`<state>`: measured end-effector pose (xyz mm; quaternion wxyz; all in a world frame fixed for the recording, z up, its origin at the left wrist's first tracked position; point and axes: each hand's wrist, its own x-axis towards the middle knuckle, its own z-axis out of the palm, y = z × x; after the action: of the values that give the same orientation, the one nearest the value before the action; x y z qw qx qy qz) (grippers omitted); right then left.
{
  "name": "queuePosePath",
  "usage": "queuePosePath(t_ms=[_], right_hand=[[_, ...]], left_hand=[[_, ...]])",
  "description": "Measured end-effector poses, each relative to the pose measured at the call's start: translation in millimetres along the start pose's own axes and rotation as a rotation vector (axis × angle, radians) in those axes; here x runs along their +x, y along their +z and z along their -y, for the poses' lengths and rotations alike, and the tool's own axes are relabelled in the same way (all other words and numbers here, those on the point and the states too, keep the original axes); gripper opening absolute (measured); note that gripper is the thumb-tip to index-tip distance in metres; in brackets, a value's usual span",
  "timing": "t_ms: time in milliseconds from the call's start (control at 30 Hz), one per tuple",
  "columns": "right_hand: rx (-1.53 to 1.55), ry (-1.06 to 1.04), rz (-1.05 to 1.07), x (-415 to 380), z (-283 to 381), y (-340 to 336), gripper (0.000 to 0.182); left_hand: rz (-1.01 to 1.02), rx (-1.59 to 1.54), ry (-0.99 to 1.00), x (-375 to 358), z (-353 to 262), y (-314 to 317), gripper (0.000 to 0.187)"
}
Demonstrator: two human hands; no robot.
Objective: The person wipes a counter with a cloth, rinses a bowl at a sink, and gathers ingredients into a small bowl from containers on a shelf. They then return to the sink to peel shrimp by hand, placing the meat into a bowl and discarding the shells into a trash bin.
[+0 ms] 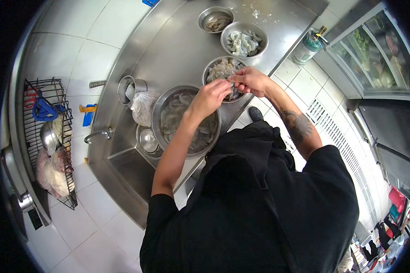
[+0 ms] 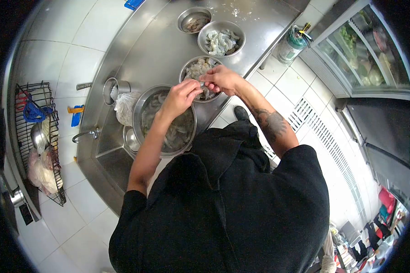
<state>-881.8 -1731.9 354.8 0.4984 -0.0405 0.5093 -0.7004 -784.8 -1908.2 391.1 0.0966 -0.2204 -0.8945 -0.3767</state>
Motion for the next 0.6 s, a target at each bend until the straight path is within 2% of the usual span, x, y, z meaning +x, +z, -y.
queuePosePath(t_ms=[100, 333, 400, 533, 600], right_hand=[[-0.028, -0.005, -0.004, -2.7, 1.1, 2.4, 0.022], [-0.097, -0.046, -0.090, -9.0, 0.4, -3.3, 0.023], [-0.168, -0.108, -0.086, -14.3, 4.2, -7.3, 0.019], [-0.218, -0.130, -0.108, -30.4, 10.6, 9.3, 0.013], [-0.074, -0.090, 0.037, -28.4, 6.9, 11.0, 0.011]], left_hand=[[0.044, -0.022, -0.025, -2.2, 1.4, -0.9, 0.012], [-0.011, -0.075, -0.053, -10.4, 0.9, 2.0, 0.013], [-0.076, -0.053, -0.026, -13.7, 0.5, 1.6, 0.013], [-0.018, -0.011, -0.028, -11.7, 0.1, -2.1, 0.011], [0.016, 0.014, 0.002, -9.6, 1.3, -0.4, 0.015]])
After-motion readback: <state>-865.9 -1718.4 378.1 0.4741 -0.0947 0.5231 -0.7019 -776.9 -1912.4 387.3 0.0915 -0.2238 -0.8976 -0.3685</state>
